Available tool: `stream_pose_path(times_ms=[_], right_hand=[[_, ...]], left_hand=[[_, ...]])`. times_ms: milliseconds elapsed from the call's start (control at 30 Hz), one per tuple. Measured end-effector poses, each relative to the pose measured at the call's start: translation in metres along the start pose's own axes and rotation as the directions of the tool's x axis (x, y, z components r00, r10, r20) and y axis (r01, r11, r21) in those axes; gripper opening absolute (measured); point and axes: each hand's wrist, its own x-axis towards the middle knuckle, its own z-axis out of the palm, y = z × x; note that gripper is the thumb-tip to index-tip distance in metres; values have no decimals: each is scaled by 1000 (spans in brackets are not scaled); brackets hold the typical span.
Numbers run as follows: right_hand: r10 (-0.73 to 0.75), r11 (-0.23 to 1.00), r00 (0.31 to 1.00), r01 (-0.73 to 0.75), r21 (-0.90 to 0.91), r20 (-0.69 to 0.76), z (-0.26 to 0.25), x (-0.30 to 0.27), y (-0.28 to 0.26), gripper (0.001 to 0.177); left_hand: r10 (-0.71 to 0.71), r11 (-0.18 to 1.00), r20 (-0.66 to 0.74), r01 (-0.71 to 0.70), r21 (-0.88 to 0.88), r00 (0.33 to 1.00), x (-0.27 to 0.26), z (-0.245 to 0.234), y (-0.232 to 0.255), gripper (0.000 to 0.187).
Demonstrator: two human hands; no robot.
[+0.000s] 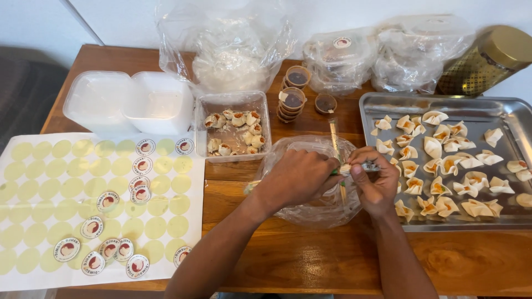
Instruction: The person packages snacks by placing them into small plastic containers, applying lids, and attaching labels from a sticker sheet.
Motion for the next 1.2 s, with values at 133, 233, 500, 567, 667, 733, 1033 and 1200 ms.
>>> stream_pose_path(times_ms=[133, 233, 500, 567, 667, 733, 1033, 1200], right_hand=[[10, 997, 998, -6, 72, -57, -5, 3, 3, 20], [6, 998, 999, -3, 69, -50, 1, 4, -3, 21], [0, 1000, 1000, 1, -18, 30, 10, 4, -17, 17], [-3, 1000, 1000, 4, -13, 29, 9, 3, -14, 17], [-1, 1000, 1000, 1, -6, 31, 9, 3, -12, 16], [6, 1000, 999, -6, -1, 35, 11, 2, -12, 15], [156, 984, 983, -164, 75, 94, 15, -1, -10, 51], [44, 918, 993, 4, -396, 112, 23, 12, -25, 7]], left_hand=[[-4, 1000, 24, 4, -6, 1000, -1, -9, -9, 32], [-35, 998, 55, 37, -41, 998, -2, -11, -9, 34], [-3, 999, 69, 6, -47, 998, 3, -1, -6, 35], [-8, 998, 80, 14, -65, 997, 2, -5, -6, 34], [-25, 996, 102, 33, -77, 994, 2, -9, -6, 32], [-40, 996, 113, 48, -72, 993, 1, -12, -6, 32], [-249, 962, 259, 270, -45, 933, -12, -43, -21, 26], [-461, 886, 278, 455, 88, 843, -25, -62, -28, 31]])
